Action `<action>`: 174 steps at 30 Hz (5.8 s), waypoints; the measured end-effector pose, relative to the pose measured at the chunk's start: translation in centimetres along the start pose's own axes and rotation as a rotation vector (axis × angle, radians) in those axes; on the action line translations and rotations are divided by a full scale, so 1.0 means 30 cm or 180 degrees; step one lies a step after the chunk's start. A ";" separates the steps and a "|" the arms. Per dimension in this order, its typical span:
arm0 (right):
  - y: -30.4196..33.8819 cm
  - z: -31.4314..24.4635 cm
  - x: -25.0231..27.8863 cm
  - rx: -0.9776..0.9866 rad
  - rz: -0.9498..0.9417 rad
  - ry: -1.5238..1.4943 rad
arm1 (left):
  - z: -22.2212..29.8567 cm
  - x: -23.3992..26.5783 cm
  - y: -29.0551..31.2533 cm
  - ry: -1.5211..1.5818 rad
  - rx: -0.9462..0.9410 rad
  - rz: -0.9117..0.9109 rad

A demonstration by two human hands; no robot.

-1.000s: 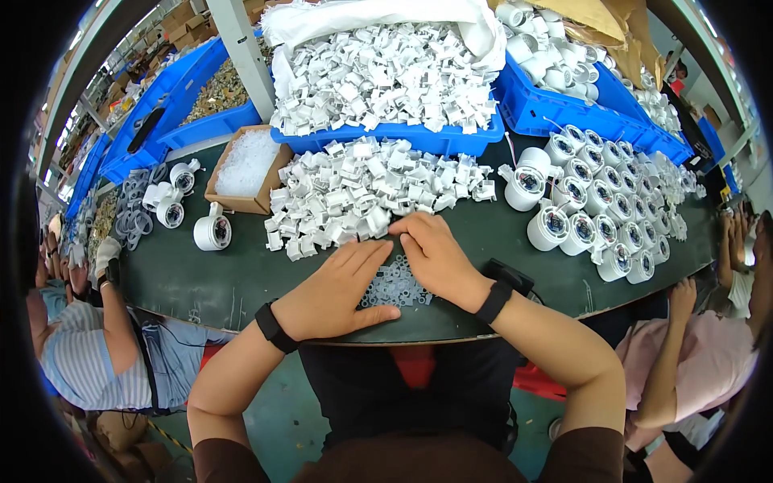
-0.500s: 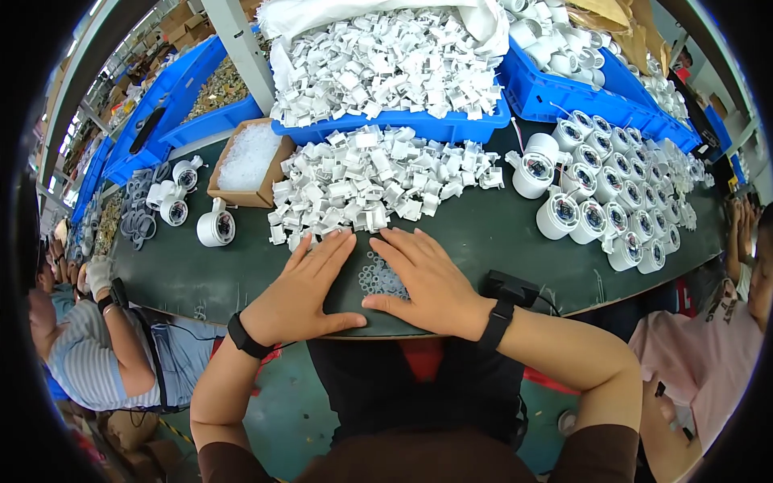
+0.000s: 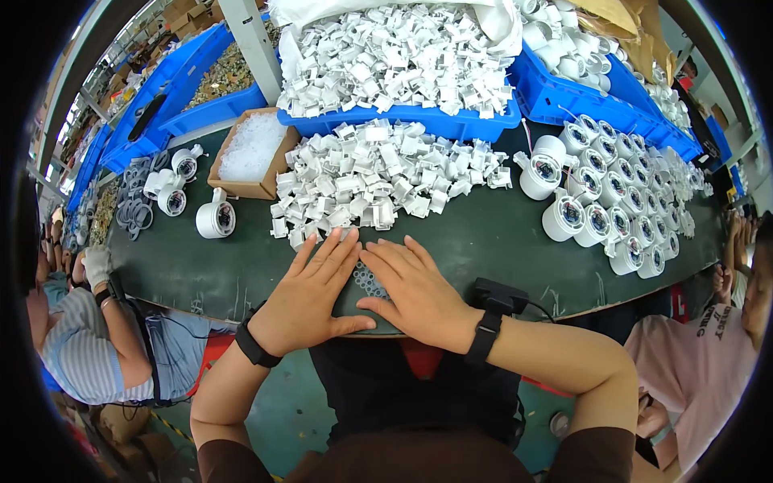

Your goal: The person assembles camera components by hand, picking up a white plastic housing, inserting a small white part, and pressing a tiny clear ring onto it. They place the completed assembly on the table and repeat the process with new parts.

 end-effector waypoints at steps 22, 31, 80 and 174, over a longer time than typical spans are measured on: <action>-0.015 0.077 0.055 -0.1876 0.0290 -0.2540 | 0.056 0.027 0.047 0.0114 0.0096 -0.0012; -0.097 0.109 0.109 -0.0302 0.0756 -0.0748 | 0.148 -0.004 0.060 0.0387 0.0417 0.0525; 0.266 0.181 0.353 -0.1176 0.1034 0.0195 | 0.330 -0.120 0.020 0.0560 0.0731 0.1212; 0.237 0.226 0.356 0.0117 0.0076 0.0485 | 0.391 -0.079 0.007 0.3227 0.1614 0.1302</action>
Point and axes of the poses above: each hand's wrist, its own y-axis away from the middle knuckle, its own x-axis out of the back of the hand, z = x × y, the point moved 2 cm from there along -y, towards the middle knuckle, and after that the axes turned 13 degrees about z, right-handed, at the moved point
